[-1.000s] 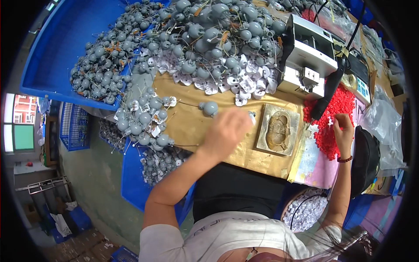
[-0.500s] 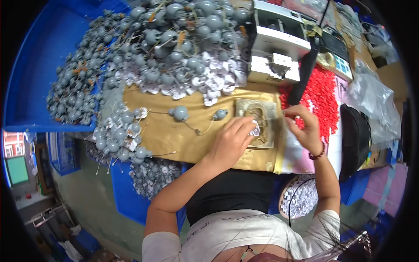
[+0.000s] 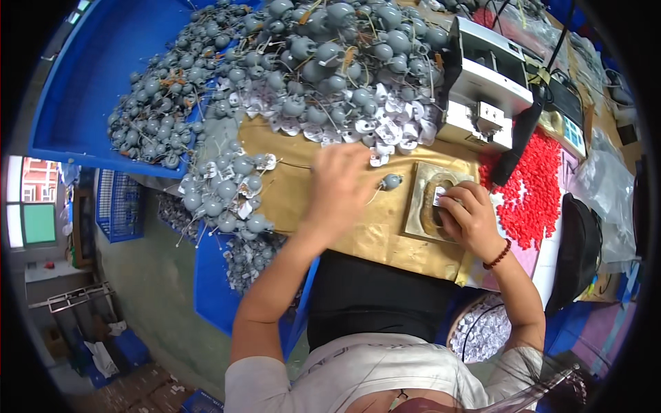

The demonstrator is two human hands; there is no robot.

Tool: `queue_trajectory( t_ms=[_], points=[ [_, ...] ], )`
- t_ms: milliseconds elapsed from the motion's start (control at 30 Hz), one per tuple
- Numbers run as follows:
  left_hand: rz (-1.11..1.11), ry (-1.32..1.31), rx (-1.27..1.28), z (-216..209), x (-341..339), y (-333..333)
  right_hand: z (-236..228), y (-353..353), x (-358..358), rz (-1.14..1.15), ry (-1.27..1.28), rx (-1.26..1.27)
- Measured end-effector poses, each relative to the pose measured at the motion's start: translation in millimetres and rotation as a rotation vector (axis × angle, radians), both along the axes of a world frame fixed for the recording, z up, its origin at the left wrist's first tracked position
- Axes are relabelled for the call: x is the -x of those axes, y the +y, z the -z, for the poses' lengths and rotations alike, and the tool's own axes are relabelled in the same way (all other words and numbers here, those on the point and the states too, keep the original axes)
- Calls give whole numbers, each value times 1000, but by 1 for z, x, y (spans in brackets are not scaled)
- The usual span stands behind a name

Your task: Assembling spherical toy components using an electric screwdriver at a workstation.

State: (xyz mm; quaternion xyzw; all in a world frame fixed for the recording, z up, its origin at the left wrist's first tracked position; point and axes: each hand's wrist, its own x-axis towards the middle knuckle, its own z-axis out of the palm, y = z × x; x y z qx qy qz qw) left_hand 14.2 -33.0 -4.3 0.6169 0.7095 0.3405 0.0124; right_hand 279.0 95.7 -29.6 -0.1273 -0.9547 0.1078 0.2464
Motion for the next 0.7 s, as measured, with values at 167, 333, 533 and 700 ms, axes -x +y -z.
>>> queue_trajectory(
  t_ms=[167, 333, 533, 700],
  points=[
    [-318, 408, 159, -29, 124, -44, 7, -2, -2, 25, 16, 23],
    [-355, 358, 644, -26, 166, -40, 11, -2, -3, 70, 80, 149],
    [-266, 406, 878, -15, 149, -32, -7, 1, -12, 137, 159, 300],
    [-200, 346, 649, -7, 150, -55, -21, 0, -6, 105, 223, 353]
  ],
)
